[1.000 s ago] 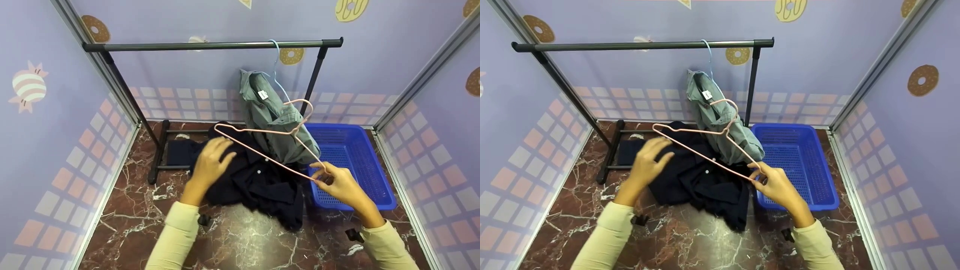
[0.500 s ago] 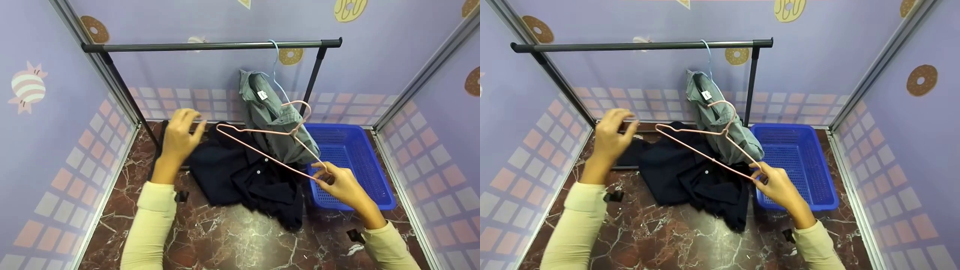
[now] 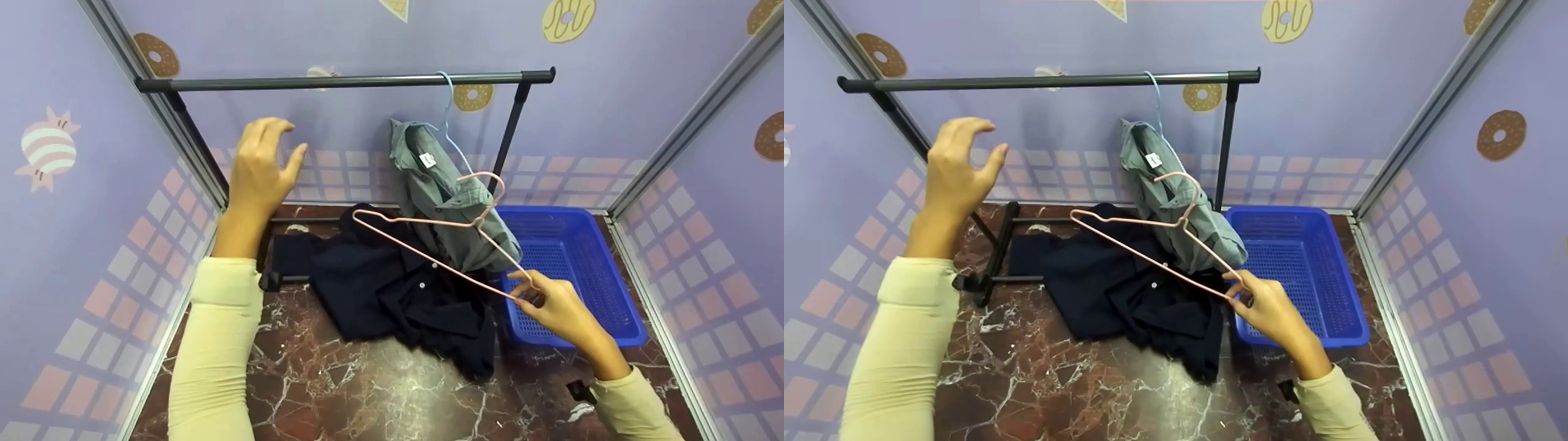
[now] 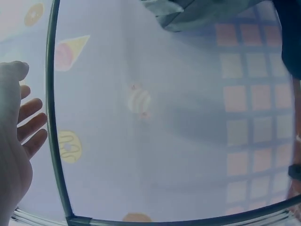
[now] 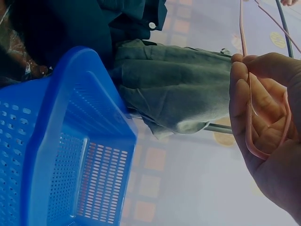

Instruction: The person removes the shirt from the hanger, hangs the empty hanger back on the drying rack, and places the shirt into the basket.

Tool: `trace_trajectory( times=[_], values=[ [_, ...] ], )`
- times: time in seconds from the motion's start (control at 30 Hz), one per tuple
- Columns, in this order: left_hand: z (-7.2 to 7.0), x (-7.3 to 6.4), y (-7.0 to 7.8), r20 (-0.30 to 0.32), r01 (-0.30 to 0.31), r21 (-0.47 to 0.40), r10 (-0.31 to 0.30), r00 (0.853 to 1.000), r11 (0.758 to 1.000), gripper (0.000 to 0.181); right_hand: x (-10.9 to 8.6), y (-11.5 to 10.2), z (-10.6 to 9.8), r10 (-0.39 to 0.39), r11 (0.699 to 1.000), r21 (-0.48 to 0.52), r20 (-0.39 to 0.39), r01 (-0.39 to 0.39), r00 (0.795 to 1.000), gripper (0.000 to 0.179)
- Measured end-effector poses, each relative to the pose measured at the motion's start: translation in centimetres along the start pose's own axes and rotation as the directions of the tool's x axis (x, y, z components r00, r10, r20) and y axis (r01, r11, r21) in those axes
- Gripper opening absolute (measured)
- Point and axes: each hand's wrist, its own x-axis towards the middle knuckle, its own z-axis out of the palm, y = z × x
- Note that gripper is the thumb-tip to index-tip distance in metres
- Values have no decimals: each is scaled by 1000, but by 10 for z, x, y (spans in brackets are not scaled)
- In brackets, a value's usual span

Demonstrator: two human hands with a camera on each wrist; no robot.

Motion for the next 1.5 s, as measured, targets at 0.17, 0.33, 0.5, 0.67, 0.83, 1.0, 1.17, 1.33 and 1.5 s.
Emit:
trace_trajectory(
  times=[0.17,0.33,0.5,0.67,0.83,1.0,1.17,1.33,1.5],
  values=[
    [-8,19,-8,6,83,0,-83,997,997,36,-1,-1,3,-1,1000,-6,11,1,1000,49],
    [-17,38,-20,25,182,54,-184,983,982,45,-1,-4,4,4,1000,-1,5,-4,1000,48],
    [-22,52,-31,39,244,133,-251,967,961,49,1,-7,5,-2,1000,3,20,1,1000,46],
    [-23,58,-40,56,278,166,-290,955,946,45,4,-11,8,-18,1000,-7,30,18,999,45],
    [-23,67,-44,47,320,153,-330,943,935,34,8,-17,12,-7,1000,-23,35,8,999,44],
    [-22,73,-44,26,378,140,-385,922,915,27,12,-26,20,21,1000,-5,33,-21,999,41],
    [-19,74,-44,-11,413,131,-415,910,901,24,20,-34,30,31,999,33,11,-31,999,38],
    [-19,75,-44,-24,438,121,-439,898,891,24,34,-43,38,47,997,56,-12,-46,999,35],
    [-18,75,-44,-37,441,97,-439,898,892,22,55,-57,40,86,993,83,-31,-83,996,30]
  ],
)
